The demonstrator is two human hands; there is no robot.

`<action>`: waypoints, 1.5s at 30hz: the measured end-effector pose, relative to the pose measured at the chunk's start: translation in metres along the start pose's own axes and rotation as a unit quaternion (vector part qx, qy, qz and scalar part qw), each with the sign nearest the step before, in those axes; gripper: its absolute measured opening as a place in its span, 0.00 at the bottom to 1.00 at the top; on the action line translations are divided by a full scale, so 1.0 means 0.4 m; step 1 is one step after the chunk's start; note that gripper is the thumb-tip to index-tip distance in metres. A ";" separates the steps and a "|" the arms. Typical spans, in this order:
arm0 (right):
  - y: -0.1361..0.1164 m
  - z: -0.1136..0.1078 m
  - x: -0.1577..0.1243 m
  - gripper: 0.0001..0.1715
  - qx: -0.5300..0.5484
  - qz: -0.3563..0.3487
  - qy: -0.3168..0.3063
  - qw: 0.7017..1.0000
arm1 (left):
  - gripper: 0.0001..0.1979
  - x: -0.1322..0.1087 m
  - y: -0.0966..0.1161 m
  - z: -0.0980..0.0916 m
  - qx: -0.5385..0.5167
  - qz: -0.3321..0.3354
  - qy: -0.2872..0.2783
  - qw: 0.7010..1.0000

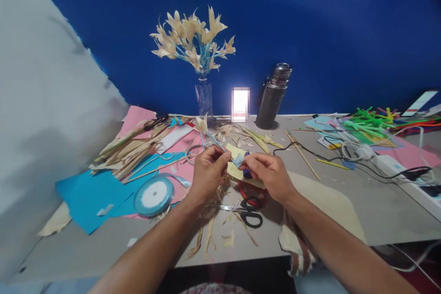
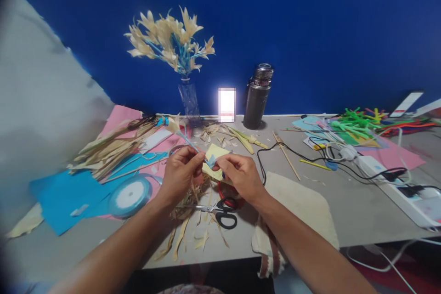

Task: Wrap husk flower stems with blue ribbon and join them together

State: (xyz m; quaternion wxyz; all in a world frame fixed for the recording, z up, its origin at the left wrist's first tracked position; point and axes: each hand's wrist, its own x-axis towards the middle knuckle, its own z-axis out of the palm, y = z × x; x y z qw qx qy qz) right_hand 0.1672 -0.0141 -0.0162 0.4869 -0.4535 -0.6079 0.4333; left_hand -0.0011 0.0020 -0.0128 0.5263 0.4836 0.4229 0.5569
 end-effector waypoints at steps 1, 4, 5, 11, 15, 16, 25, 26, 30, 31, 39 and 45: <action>0.001 -0.002 0.001 0.18 0.008 -0.002 0.011 1.000 | 0.13 0.003 0.000 -0.003 -0.005 -0.005 -0.005 1.000; 0.010 -0.004 0.006 0.20 0.038 0.015 0.030 0.999 | 0.14 0.006 -0.003 -0.007 -0.028 -0.026 -0.029 0.999; 0.015 -0.005 0.008 0.21 0.056 0.025 0.032 0.998 | 0.14 0.005 -0.004 -0.007 -0.035 -0.031 -0.036 0.998; 0.029 -0.003 0.014 0.28 0.158 0.075 -0.004 0.984 | 0.15 0.003 -0.004 -0.002 -0.098 -0.077 -0.064 0.990; 0.026 -0.003 0.016 0.30 0.172 0.113 -0.009 0.978 | 0.14 0.006 0.000 -0.006 -0.163 -0.121 -0.099 0.974; 0.026 -0.004 0.016 0.30 0.170 0.120 -0.004 0.978 | 0.13 0.007 0.001 -0.008 -0.184 -0.128 -0.110 0.968; 0.026 -0.001 0.021 0.33 0.180 0.157 -0.056 0.969 | 0.10 0.011 0.007 -0.017 -0.271 -0.159 -0.158 0.936; 0.025 0.001 0.020 0.34 0.193 0.156 -0.074 0.966 | 0.11 0.010 0.008 -0.017 -0.268 -0.157 -0.159 0.937; 0.027 0.000 0.014 0.36 0.240 0.124 -0.130 0.954 | 0.12 0.008 0.010 -0.016 -0.224 -0.156 -0.163 0.948; 0.028 -0.002 0.012 0.36 0.238 0.113 -0.133 0.955 | 0.12 0.007 0.010 -0.016 -0.211 -0.155 -0.163 0.951; 0.014 -0.005 0.004 0.21 0.111 0.081 -0.079 0.987 | 0.13 0.005 0.004 -0.009 -0.154 -0.126 -0.147 0.969; 0.003 -0.004 0.005 0.16 0.010 0.046 -0.021 0.999 | 0.14 0.001 0.001 -0.005 -0.085 -0.098 -0.136 0.982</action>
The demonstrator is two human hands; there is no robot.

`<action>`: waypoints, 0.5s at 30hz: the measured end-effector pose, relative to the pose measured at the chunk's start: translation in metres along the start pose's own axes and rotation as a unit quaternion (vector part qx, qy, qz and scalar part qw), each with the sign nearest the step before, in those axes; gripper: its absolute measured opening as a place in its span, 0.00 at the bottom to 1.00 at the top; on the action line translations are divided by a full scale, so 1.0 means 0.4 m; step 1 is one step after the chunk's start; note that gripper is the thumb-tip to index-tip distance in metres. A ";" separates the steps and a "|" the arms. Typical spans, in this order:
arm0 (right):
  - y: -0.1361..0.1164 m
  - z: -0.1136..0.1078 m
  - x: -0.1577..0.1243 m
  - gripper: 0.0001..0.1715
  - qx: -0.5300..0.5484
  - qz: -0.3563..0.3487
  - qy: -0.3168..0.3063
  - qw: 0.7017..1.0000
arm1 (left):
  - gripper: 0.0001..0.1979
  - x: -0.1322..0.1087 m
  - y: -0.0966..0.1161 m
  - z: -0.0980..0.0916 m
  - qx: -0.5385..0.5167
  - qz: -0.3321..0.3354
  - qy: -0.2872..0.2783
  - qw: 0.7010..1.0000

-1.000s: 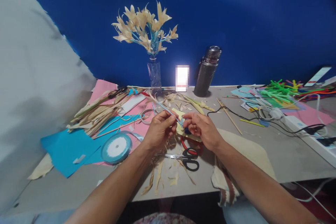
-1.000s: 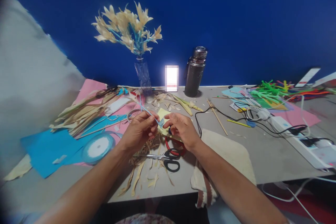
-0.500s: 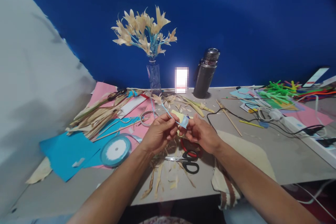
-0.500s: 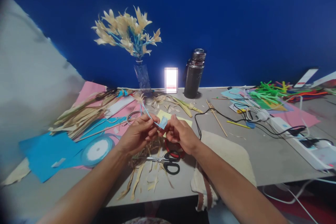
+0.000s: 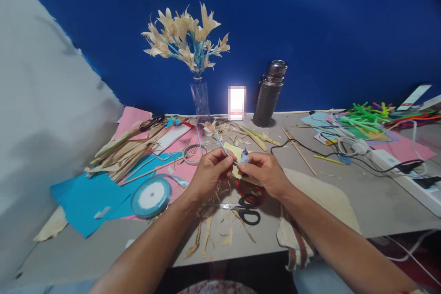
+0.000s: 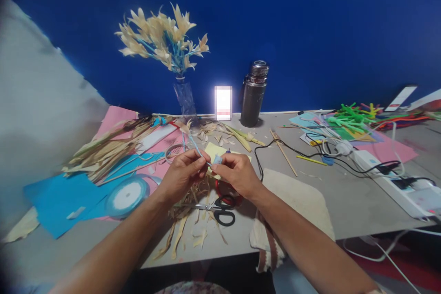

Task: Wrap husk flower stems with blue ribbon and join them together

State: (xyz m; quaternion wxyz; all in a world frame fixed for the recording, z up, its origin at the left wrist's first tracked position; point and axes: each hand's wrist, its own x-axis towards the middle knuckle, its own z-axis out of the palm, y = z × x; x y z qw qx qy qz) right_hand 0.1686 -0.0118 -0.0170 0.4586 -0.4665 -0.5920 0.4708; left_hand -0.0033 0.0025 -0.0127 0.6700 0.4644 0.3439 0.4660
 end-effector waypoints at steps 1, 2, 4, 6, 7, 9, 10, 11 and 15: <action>0.001 0.000 0.000 0.15 -0.021 -0.010 0.010 1.000 | 0.13 0.000 -0.001 0.001 0.008 0.001 0.006 1.000; 0.003 0.000 -0.001 0.15 -0.042 -0.021 0.018 0.999 | 0.13 -0.001 -0.002 0.002 0.016 0.003 0.012 1.000; 0.005 0.001 -0.004 0.15 -0.080 -0.043 0.031 0.995 | 0.13 -0.001 -0.004 0.004 0.029 0.007 0.019 0.999; 0.005 0.003 -0.006 0.15 -0.104 -0.059 0.036 0.992 | 0.13 -0.001 -0.005 0.005 0.040 0.008 0.021 0.999; 0.004 0.004 -0.008 0.15 -0.108 -0.061 0.036 0.992 | 0.13 -0.001 -0.005 0.005 0.044 0.008 0.021 0.999; 0.003 0.003 -0.010 0.15 -0.102 -0.053 0.026 0.993 | 0.14 0.000 -0.006 0.002 0.045 0.006 0.027 0.999; 0.002 0.002 -0.010 0.17 -0.090 -0.047 0.017 0.995 | 0.14 0.001 -0.006 -0.001 0.040 0.006 0.031 0.999; 0.003 0.000 -0.010 0.19 -0.076 -0.042 0.009 0.996 | 0.14 0.002 -0.006 -0.004 0.030 0.007 0.037 0.999; 0.006 -0.009 -0.005 0.23 -0.018 -0.041 0.023 0.999 | 0.14 0.006 -0.004 -0.016 -0.020 0.007 0.031 0.999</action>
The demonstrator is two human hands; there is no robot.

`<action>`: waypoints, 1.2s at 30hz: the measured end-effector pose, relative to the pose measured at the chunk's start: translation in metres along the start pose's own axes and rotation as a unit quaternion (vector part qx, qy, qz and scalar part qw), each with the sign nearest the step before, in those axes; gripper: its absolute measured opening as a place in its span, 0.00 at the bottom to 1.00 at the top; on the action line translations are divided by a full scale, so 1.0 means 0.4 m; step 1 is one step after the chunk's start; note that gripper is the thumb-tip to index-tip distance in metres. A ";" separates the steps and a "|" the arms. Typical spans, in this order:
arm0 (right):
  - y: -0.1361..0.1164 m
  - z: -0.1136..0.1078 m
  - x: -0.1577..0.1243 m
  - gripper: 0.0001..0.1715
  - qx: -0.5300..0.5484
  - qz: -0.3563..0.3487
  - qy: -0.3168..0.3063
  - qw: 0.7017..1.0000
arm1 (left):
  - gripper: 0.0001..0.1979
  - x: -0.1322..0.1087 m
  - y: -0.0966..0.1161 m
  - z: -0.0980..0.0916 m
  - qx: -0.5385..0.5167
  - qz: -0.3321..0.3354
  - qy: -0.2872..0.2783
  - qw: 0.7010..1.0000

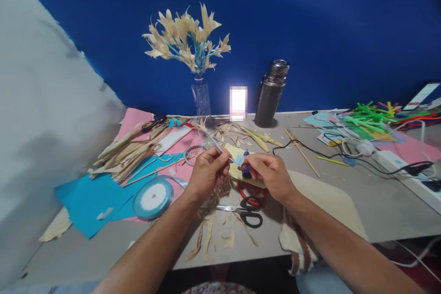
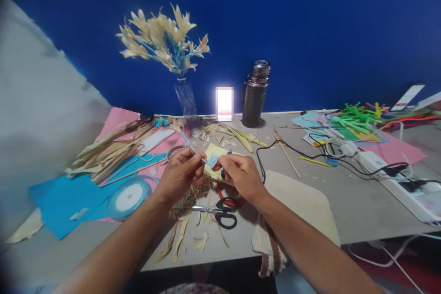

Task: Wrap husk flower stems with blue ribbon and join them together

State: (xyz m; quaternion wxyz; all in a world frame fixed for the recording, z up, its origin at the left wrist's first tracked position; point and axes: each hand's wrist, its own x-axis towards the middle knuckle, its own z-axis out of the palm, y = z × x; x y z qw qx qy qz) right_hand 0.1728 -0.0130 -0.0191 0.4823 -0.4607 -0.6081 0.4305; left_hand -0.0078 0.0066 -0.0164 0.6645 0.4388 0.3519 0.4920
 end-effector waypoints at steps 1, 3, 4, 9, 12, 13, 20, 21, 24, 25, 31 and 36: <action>0.001 -0.002 0.002 0.22 0.014 0.004 0.013 1.000 | 0.14 0.001 0.001 -0.002 -0.009 -0.004 -0.011 1.000; -0.001 -0.004 0.006 0.20 0.033 0.013 0.037 0.999 | 0.14 0.001 0.003 -0.004 -0.023 -0.010 -0.033 0.999; -0.003 -0.004 0.008 0.19 0.035 0.016 0.046 0.998 | 0.13 0.001 0.004 -0.004 -0.027 -0.010 -0.040 0.999; -0.014 -0.013 0.011 0.16 -0.024 0.004 0.064 0.998 | 0.13 0.002 0.009 -0.005 -0.022 -0.011 -0.040 0.999; -0.017 -0.026 0.014 0.16 -0.086 -0.016 0.031 0.996 | 0.13 0.006 0.021 -0.008 -0.015 0.030 -0.016 0.999; -0.020 -0.031 0.015 0.16 -0.111 -0.020 0.002 0.994 | 0.13 0.006 0.028 -0.009 -0.011 0.050 -0.005 0.999; -0.083 -0.043 -0.004 0.11 -0.423 -0.107 -0.275 0.857 | 0.08 -0.015 0.115 -0.009 0.007 0.100 0.037 0.994; -0.089 -0.040 -0.017 0.10 -0.458 -0.108 -0.286 0.835 | 0.08 -0.020 0.130 -0.010 0.013 0.103 0.038 0.994; -0.088 -0.019 -0.069 0.05 -0.534 -0.086 -0.312 0.781 | 0.07 -0.034 0.160 -0.021 0.044 0.102 0.033 0.993; -0.081 -0.010 -0.087 0.04 -0.557 -0.075 -0.315 0.764 | 0.07 -0.037 0.165 -0.028 0.058 0.101 0.027 0.993; -0.042 0.025 -0.150 0.07 -0.609 -0.053 -0.277 0.741 | 0.09 -0.046 0.160 -0.078 0.113 0.073 -0.033 0.990; -0.049 -0.037 -0.163 0.10 -0.525 0.014 -0.209 0.825 | 0.11 -0.058 0.167 -0.097 0.054 0.060 -0.046 0.996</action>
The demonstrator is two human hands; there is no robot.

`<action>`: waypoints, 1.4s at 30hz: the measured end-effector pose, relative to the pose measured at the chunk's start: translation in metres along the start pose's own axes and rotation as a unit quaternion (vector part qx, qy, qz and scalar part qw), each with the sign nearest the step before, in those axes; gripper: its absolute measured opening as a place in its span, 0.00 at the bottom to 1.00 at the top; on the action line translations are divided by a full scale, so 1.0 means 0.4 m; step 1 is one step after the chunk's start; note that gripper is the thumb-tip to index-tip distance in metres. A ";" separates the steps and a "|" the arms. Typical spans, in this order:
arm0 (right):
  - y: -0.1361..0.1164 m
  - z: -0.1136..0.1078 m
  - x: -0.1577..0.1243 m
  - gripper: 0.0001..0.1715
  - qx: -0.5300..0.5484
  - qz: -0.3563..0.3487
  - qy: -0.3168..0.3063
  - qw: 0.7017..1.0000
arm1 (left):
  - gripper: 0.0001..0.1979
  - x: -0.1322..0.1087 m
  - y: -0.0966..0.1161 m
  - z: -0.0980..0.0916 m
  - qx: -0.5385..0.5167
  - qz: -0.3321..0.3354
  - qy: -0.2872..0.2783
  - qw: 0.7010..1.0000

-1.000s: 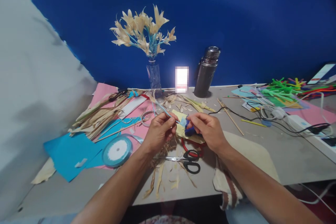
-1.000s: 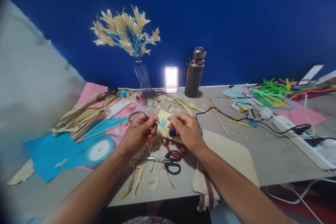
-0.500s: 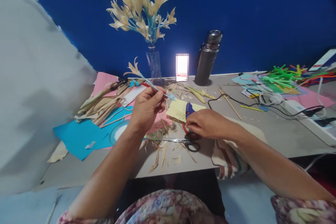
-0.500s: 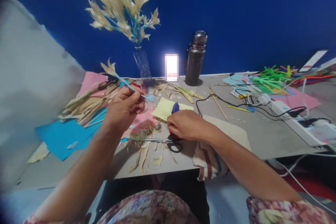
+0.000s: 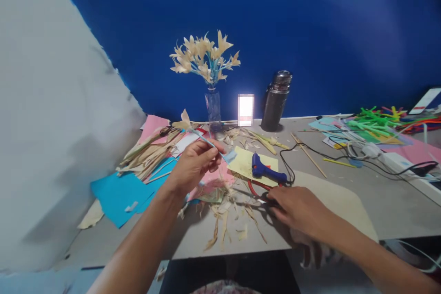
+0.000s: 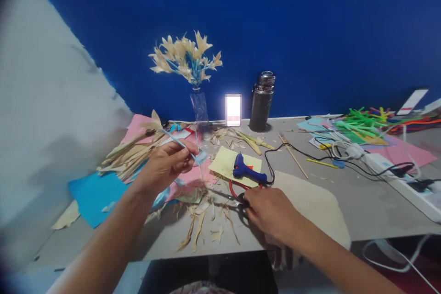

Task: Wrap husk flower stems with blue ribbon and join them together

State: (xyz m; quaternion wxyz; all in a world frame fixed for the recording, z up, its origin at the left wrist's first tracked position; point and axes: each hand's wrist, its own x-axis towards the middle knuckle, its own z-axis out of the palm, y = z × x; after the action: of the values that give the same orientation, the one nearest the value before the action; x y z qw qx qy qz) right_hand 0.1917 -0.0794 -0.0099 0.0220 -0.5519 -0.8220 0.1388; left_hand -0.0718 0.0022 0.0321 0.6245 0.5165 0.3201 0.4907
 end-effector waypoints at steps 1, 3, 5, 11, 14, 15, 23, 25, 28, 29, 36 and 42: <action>0.016 -0.007 -0.008 0.11 0.070 0.009 0.014 0.997 | 0.11 -0.001 0.002 0.000 -0.013 0.006 0.005 1.000; 0.044 -0.017 -0.017 0.11 0.250 0.037 0.047 0.966 | 0.11 -0.001 0.005 0.005 -0.034 0.022 0.014 0.999; 0.059 -0.021 -0.013 0.13 0.403 0.040 0.067 0.912 | 0.11 0.000 0.001 0.015 -0.051 0.037 0.028 0.998; 0.034 -0.014 0.067 0.19 0.478 -0.002 0.058 0.877 | 0.12 0.010 -0.037 0.046 -0.062 0.090 0.066 0.992; 0.016 -0.023 0.112 0.20 0.422 -0.014 0.046 0.905 | 0.10 0.016 -0.057 0.039 -0.055 0.115 0.074 0.989; 0.011 -0.028 0.124 0.21 0.393 -0.014 0.042 0.919 | 0.10 0.018 -0.062 0.033 -0.055 0.118 0.074 0.989; -0.018 -0.068 0.165 0.23 0.176 -0.030 0.050 0.983 | 0.05 0.017 -0.085 0.009 -0.023 0.110 0.014 0.994; -0.018 -0.070 0.168 0.23 0.164 -0.035 0.048 0.985 | 0.05 0.017 -0.086 0.008 -0.012 0.106 -0.001 0.994; -0.015 -0.067 0.171 0.24 0.152 -0.032 0.052 0.987 | 0.04 0.017 -0.087 0.007 -0.008 0.109 -0.004 0.994; -0.014 -0.066 0.172 0.25 0.147 -0.031 0.056 0.987 | 0.05 0.018 -0.087 0.006 -0.009 0.111 -0.002 0.994; -0.014 -0.068 0.169 0.30 0.124 -0.034 0.082 0.988 | 0.05 0.019 -0.086 0.010 -0.013 0.110 -0.006 0.994; -0.007 -0.058 0.165 0.32 0.123 -0.036 0.105 0.986 | 0.05 0.020 -0.088 0.018 -0.035 0.102 0.023 0.994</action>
State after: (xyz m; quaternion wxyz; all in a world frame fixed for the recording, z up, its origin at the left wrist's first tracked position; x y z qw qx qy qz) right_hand 0.1678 -0.0153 0.0056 0.1808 -0.5265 -0.8110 0.1799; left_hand -0.0529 0.0080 0.0009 0.5814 0.5128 0.2625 0.5746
